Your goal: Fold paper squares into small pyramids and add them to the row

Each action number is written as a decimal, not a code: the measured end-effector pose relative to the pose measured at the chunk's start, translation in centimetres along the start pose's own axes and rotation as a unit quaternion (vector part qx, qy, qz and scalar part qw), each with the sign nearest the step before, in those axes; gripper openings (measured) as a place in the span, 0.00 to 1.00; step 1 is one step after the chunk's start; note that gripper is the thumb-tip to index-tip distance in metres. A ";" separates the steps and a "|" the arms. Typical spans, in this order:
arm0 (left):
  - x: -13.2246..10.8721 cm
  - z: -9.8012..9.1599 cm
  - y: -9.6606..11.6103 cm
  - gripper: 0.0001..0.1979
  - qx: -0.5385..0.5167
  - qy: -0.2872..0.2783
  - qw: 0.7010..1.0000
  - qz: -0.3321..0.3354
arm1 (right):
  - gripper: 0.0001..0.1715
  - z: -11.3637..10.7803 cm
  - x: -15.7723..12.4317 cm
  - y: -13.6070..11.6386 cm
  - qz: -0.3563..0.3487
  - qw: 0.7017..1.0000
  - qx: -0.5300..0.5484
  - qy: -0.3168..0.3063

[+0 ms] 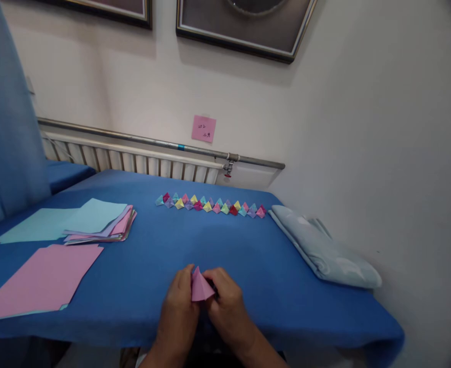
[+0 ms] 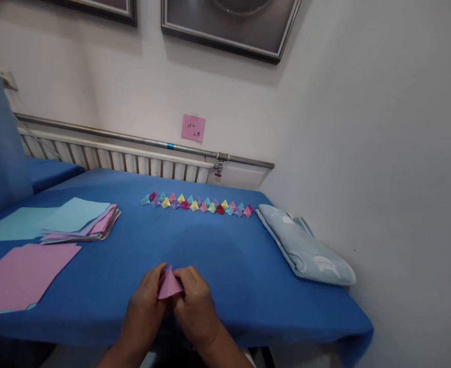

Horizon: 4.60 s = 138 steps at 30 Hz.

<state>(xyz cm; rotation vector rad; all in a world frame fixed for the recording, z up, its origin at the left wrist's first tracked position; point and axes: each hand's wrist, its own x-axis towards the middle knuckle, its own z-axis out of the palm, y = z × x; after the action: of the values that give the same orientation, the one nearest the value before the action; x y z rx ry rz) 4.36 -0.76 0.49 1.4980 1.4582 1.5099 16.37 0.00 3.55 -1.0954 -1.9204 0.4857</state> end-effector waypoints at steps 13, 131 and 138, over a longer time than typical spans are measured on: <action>0.2 0.2 -1.4 0.11 0.167 0.062 0.968 0.175 | 0.14 1.0 -0.2 1.2 -0.056 0.998 -0.017 0.033; -1.0 -5.3 2.0 0.30 -0.081 -0.230 0.965 -0.100 | 0.10 -2.8 0.0 -1.2 0.230 0.914 0.299 -0.149; -1.2 -5.2 1.4 0.30 -0.107 -0.235 0.960 -0.108 | 0.15 -2.6 -0.1 -1.1 0.248 0.914 0.288 -0.142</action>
<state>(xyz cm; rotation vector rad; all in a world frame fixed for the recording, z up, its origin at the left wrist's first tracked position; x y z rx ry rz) 0.23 -3.81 2.49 1.3922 1.0963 1.0509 18.00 -0.87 5.70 -1.1367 -1.5424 1.4607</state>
